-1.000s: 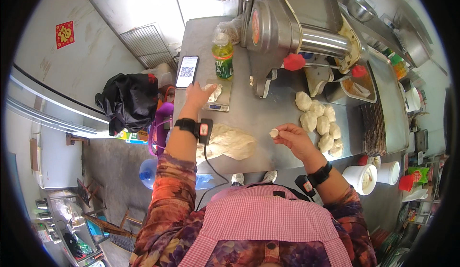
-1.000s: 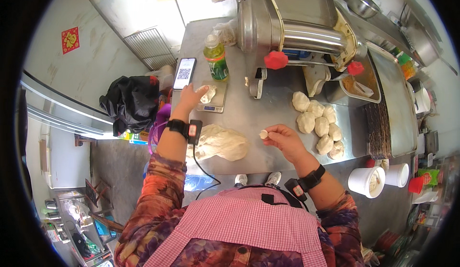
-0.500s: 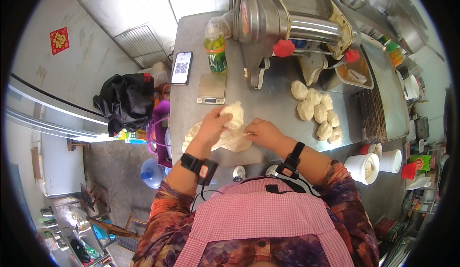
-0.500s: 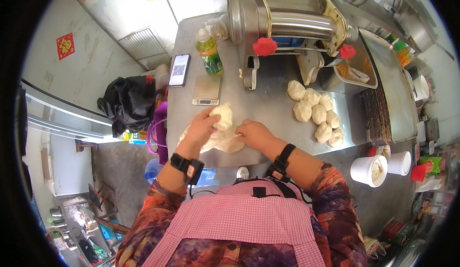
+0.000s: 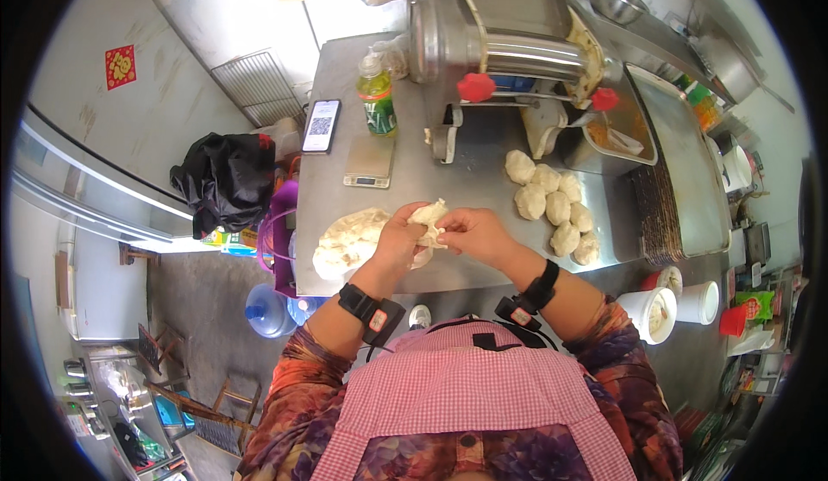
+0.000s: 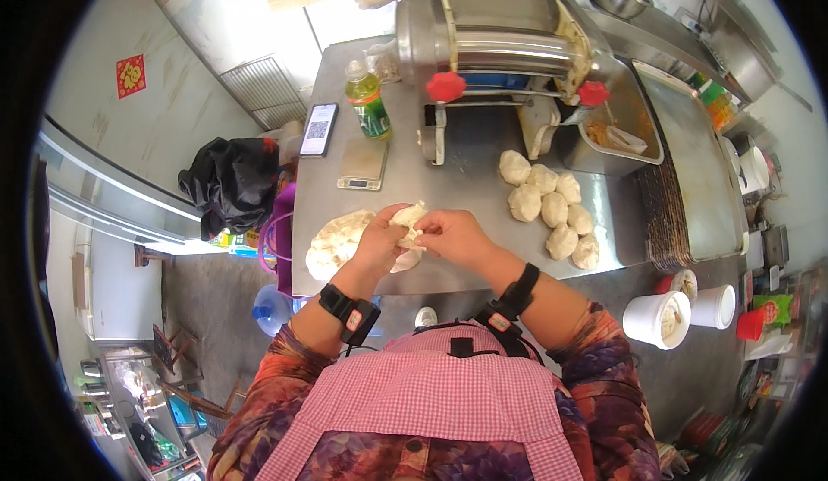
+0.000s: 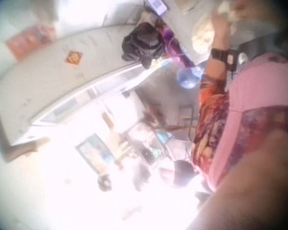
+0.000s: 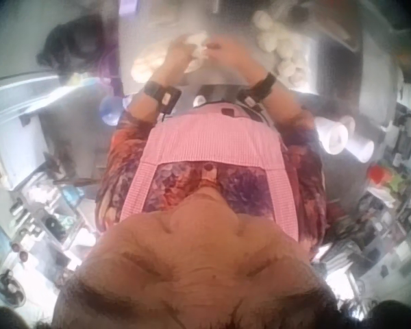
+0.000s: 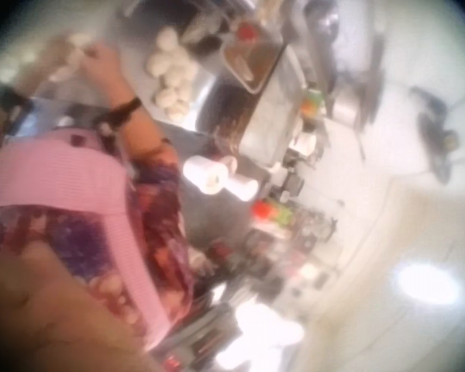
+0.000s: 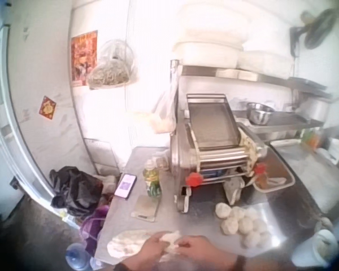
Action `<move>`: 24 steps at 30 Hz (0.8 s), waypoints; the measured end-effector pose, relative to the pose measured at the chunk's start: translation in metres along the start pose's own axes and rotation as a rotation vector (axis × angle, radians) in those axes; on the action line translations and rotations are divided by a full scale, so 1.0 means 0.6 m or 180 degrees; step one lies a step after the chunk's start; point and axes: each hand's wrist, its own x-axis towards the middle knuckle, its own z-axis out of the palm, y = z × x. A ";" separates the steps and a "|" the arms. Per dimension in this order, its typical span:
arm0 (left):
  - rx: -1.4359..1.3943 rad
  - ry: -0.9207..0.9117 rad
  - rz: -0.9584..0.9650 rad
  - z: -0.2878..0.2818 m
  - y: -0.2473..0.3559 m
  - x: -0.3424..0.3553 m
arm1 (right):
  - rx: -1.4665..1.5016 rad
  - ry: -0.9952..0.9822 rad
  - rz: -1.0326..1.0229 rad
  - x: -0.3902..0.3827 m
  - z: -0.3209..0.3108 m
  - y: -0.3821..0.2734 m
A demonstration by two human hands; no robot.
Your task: The person removes baked flatbreads from an oven, places them on a tray, and grates cucumber over them. Then the person kneads and portions dough into small balls on a stainless steel countertop.
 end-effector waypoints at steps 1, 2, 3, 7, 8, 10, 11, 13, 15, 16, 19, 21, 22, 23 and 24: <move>-0.0091 -0.0203 0.0013 0.018 0.000 -0.003 | -0.0617 0.0211 0.0155 -0.005 -0.006 0.002; -0.0146 -0.0247 -0.0107 0.035 -0.001 -0.005 | -0.1023 0.0545 0.0024 -0.011 -0.014 0.004; -0.0314 -0.0362 -0.0190 0.052 -0.003 -0.005 | -0.1460 0.0940 0.0148 -0.021 -0.027 0.007; -0.0391 -0.0745 -0.0424 0.098 -0.009 -0.007 | 0.0716 0.0730 0.0327 -0.044 -0.042 0.033; -0.0500 -0.0834 -0.0471 0.108 -0.014 -0.008 | 0.0212 0.0681 -0.0312 -0.048 -0.050 0.042; -0.0854 -0.1038 -0.0543 0.126 -0.024 -0.008 | -0.0773 0.0580 -0.1134 -0.054 -0.067 0.059; -0.0953 -0.1247 -0.0522 0.131 -0.026 -0.005 | -0.0998 0.0502 -0.1170 -0.056 -0.077 0.065; -0.1457 -0.1815 -0.0644 0.140 -0.029 0.003 | -0.1249 0.0464 -0.1209 -0.062 -0.095 0.071; -0.1234 -0.1662 -0.0692 0.148 -0.035 0.013 | -0.1249 0.0605 -0.1379 -0.076 -0.098 0.073; -0.1378 -0.1444 -0.0847 0.153 -0.040 0.015 | -0.1233 0.0755 -0.1440 -0.085 -0.100 0.074; -0.1350 -0.1707 -0.1176 0.170 -0.062 0.017 | -0.2167 0.0905 -0.1266 -0.125 -0.114 0.089; -0.1059 -0.1647 -0.1358 0.184 -0.078 0.015 | -0.1853 0.0292 -0.0488 -0.134 -0.136 0.106; -0.1221 -0.1746 -0.1530 0.191 -0.085 0.014 | -0.1645 0.0121 -0.0315 -0.137 -0.146 0.117; -0.0841 -0.1492 -0.1521 0.201 -0.095 0.015 | -0.1242 -0.0039 -0.0048 -0.140 -0.150 0.128; -0.0644 -0.1321 -0.1518 0.211 -0.104 0.019 | -0.0782 -0.0102 0.0097 -0.141 -0.155 0.138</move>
